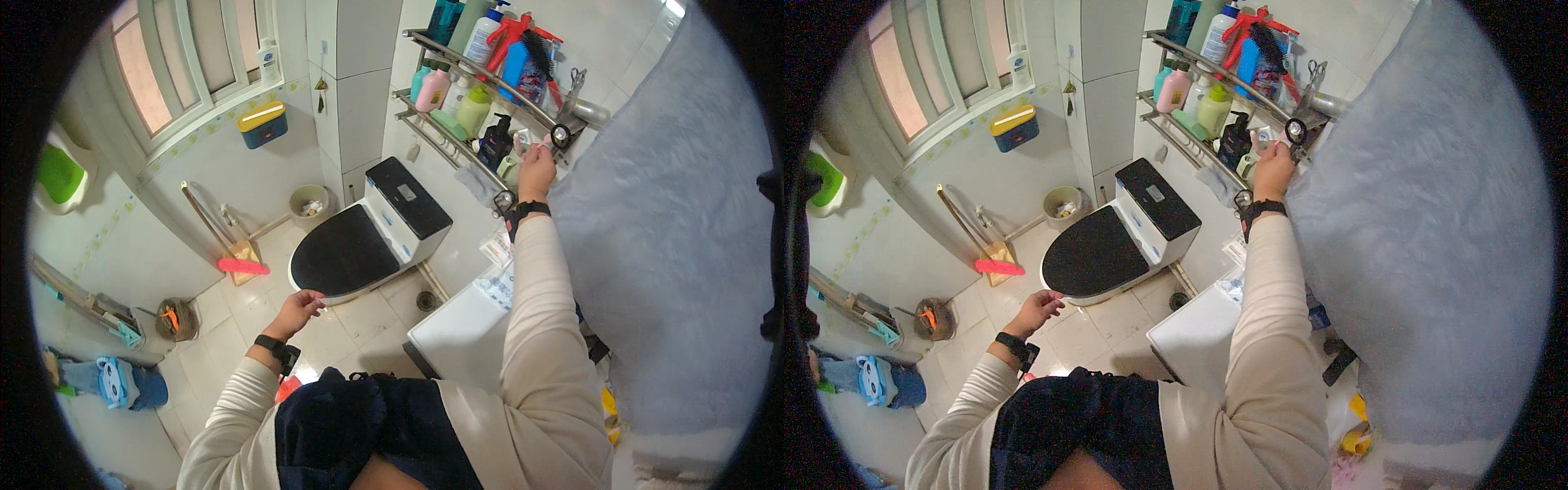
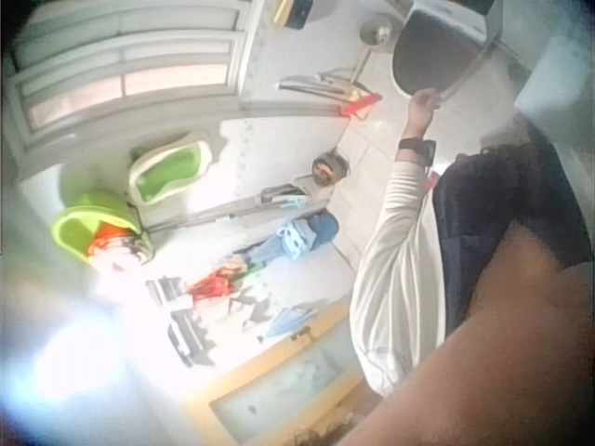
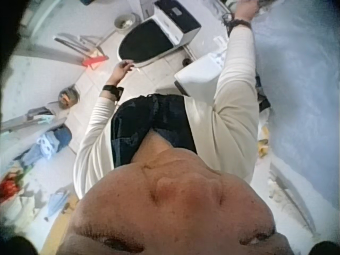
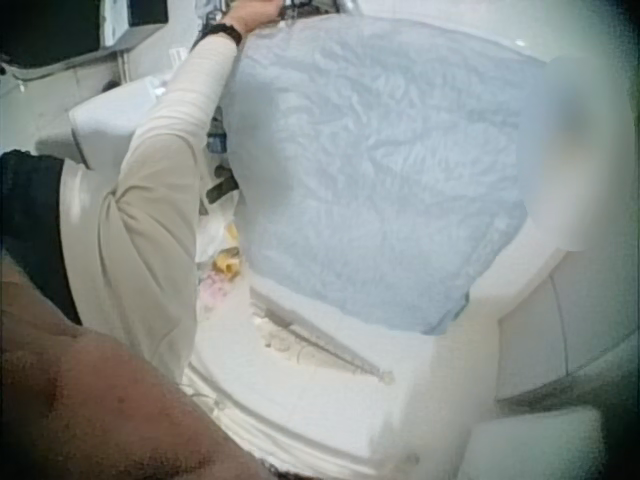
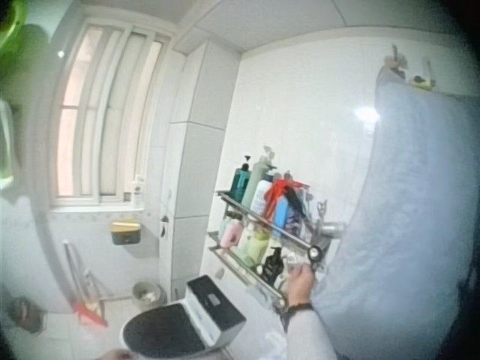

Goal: The person attaches a grey microfiber cloth to a light blue mop head, then connects the mop head to a metal handle. They place the assembled mop against the wall, then pick up and fold a red cloth, and finally retrieve a toothbrush from a red box and place it on a shelf.

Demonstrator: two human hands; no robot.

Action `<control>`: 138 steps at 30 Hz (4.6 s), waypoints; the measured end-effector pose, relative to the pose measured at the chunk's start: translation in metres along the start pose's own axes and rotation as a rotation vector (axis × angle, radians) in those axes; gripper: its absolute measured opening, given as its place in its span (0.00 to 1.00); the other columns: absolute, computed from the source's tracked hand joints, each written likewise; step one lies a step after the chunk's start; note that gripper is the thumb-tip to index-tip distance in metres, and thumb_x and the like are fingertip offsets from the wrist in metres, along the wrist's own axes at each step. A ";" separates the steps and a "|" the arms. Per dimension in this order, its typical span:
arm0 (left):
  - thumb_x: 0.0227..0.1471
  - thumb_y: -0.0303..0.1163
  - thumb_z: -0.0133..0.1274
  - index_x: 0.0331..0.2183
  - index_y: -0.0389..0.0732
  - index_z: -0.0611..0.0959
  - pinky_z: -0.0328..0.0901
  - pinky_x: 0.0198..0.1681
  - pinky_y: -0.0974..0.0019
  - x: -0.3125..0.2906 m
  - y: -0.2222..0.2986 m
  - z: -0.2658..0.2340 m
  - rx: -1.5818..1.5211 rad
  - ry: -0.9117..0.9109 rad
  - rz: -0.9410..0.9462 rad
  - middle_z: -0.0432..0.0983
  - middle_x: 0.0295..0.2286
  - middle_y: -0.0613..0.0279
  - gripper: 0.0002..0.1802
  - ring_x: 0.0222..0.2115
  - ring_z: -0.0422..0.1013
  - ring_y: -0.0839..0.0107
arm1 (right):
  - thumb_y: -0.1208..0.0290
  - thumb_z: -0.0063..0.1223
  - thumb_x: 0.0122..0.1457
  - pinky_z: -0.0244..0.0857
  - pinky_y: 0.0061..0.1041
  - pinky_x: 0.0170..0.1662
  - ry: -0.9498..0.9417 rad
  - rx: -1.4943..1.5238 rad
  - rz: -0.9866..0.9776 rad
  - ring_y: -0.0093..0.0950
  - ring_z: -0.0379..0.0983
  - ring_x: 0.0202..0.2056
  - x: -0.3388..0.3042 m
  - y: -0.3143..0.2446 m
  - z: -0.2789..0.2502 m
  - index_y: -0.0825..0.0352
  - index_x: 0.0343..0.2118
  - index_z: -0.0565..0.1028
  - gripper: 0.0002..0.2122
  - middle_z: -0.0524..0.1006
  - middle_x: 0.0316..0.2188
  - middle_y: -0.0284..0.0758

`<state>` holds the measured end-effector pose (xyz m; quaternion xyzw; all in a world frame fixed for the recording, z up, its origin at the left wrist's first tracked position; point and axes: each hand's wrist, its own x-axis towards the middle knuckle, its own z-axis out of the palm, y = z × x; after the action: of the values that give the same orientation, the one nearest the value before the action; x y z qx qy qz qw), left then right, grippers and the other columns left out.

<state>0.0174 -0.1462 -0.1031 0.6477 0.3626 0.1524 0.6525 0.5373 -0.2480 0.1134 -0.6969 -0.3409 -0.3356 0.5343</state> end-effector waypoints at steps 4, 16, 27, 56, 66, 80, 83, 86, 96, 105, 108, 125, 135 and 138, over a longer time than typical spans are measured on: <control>0.53 0.25 0.51 0.39 0.33 0.76 0.68 0.36 0.69 -0.009 -0.009 -0.001 -0.015 0.006 -0.022 0.75 0.32 0.62 0.10 0.33 0.72 0.73 | 0.67 0.47 0.58 0.67 0.41 0.34 -0.314 -0.351 0.106 0.44 0.74 0.31 0.006 -0.007 0.003 0.67 0.30 0.77 0.10 0.77 0.26 0.46; 0.56 0.30 0.49 0.42 0.37 0.76 0.67 0.35 0.71 -0.035 -0.022 -0.029 -0.003 0.130 0.009 0.76 0.32 0.63 0.12 0.32 0.72 0.74 | 0.67 0.56 0.52 0.66 0.36 0.44 -0.086 -0.233 0.014 0.46 0.73 0.40 -0.044 -0.030 -0.009 0.76 0.52 0.60 0.28 0.76 0.37 0.51; 0.55 0.32 0.50 0.48 0.44 0.73 0.62 0.31 0.77 -0.147 -0.052 -0.124 -0.135 0.651 0.023 0.78 0.36 0.67 0.17 0.29 0.71 0.80 | 0.75 0.52 0.57 0.53 0.19 0.21 -0.639 0.322 0.216 0.15 0.58 0.16 -0.204 -0.110 -0.043 0.70 0.43 0.71 0.12 0.66 0.13 0.27; 0.54 0.35 0.52 0.46 0.45 0.77 0.60 0.29 0.77 -0.617 -0.335 -0.169 -0.383 1.507 -0.342 0.76 0.39 0.69 0.16 0.32 0.71 0.77 | 0.74 0.53 0.54 0.64 0.19 0.30 -1.403 0.415 -0.042 0.19 0.69 0.25 -0.504 -0.349 -0.004 0.70 0.33 0.75 0.06 0.75 0.24 0.33; 0.55 0.32 0.51 0.42 0.43 0.79 0.62 0.33 0.73 -0.541 -0.351 -0.134 -0.438 1.400 -0.379 0.75 0.36 0.69 0.12 0.30 0.70 0.78 | 0.76 0.56 0.48 0.68 0.28 0.40 -1.947 0.535 -0.498 0.33 0.71 0.34 -0.668 -0.360 0.025 0.67 0.34 0.76 0.09 0.70 0.39 0.42; 0.53 0.25 0.50 0.49 0.38 0.72 0.67 0.37 0.73 -0.472 -0.440 -0.079 -0.606 1.353 -0.372 0.72 0.38 0.62 0.20 0.35 0.69 0.77 | 0.70 0.42 0.57 0.67 0.35 0.47 -2.204 -0.406 -1.048 0.39 0.67 0.46 -0.881 -0.245 0.077 0.64 0.37 0.77 0.11 0.67 0.46 0.41; 0.54 0.24 0.50 0.50 0.39 0.70 0.66 0.39 0.72 -0.453 -0.470 -0.079 -0.574 1.264 -0.374 0.71 0.37 0.64 0.20 0.36 0.68 0.77 | 0.69 0.44 0.56 0.67 0.36 0.47 -2.233 -0.160 -1.317 0.39 0.65 0.47 -0.921 -0.231 0.090 0.60 0.36 0.77 0.09 0.66 0.46 0.39; 0.53 0.24 0.50 0.50 0.40 0.70 0.66 0.38 0.73 -0.436 -0.496 -0.087 -0.512 1.203 -0.419 0.70 0.38 0.63 0.21 0.33 0.68 0.78 | 0.68 0.46 0.55 0.65 0.36 0.49 -2.261 -0.201 -1.349 0.40 0.63 0.51 -0.975 -0.221 0.100 0.58 0.39 0.77 0.11 0.64 0.50 0.40; 0.52 0.25 0.51 0.49 0.40 0.71 0.66 0.36 0.74 -0.444 -0.557 -0.111 -0.426 1.237 -0.504 0.71 0.39 0.64 0.21 0.30 0.67 0.80 | 0.55 0.43 0.58 0.41 0.48 0.61 -2.275 -0.396 -1.482 0.39 0.43 0.64 -1.128 -0.180 0.139 0.53 0.50 0.73 0.18 0.48 0.64 0.41; 0.54 0.24 0.50 0.49 0.37 0.71 0.66 0.38 0.75 -0.454 -0.551 -0.119 -0.407 1.250 -0.559 0.71 0.39 0.65 0.19 0.32 0.67 0.81 | 0.56 0.53 0.49 0.46 0.52 0.59 -2.491 -0.524 -1.370 0.41 0.48 0.62 -1.137 -0.210 0.151 0.63 0.54 0.67 0.29 0.53 0.61 0.37; 0.54 0.24 0.51 0.48 0.37 0.72 0.66 0.39 0.74 -0.440 -0.537 -0.116 -0.445 1.197 -0.513 0.71 0.39 0.64 0.19 0.33 0.68 0.80 | 0.60 0.54 0.49 0.49 0.44 0.60 -2.461 -0.182 -1.121 0.38 0.53 0.60 -1.097 -0.236 0.145 0.68 0.58 0.58 0.34 0.56 0.60 0.40; 0.47 0.37 0.59 0.60 0.56 0.57 0.60 0.46 0.44 -0.347 -0.231 -0.197 -0.871 0.865 -0.492 0.70 0.46 0.59 0.42 0.44 0.69 0.63 | 0.81 0.56 0.49 0.66 0.22 0.47 -2.191 1.403 -0.067 0.27 0.71 0.46 -0.680 -0.483 0.026 0.72 0.40 0.76 0.13 0.73 0.45 0.39; 0.49 0.21 0.44 0.50 0.51 0.74 0.65 0.31 0.68 -0.295 -0.148 -0.201 -0.624 0.852 -0.273 0.76 0.29 0.69 0.25 0.28 0.72 0.76 | 0.80 0.63 0.41 0.68 0.25 0.41 -1.851 1.045 0.097 0.31 0.69 0.37 -0.606 -0.464 0.076 0.73 0.48 0.64 0.29 0.66 0.38 0.39; 0.47 0.18 0.43 0.46 0.44 0.77 0.64 0.30 0.73 -0.289 -0.137 -0.209 -0.447 0.737 -0.259 0.76 0.29 0.69 0.23 0.28 0.71 0.77 | 0.78 0.65 0.38 0.68 0.29 0.42 -1.483 0.822 -0.317 0.39 0.69 0.38 -0.596 -0.456 0.092 0.74 0.49 0.63 0.32 0.65 0.40 0.42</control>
<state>-0.3596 -0.2015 -0.1330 0.3425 0.6072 0.3646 0.6173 -0.1566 -0.1385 -0.1661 -0.4314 -0.7894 0.2857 0.3303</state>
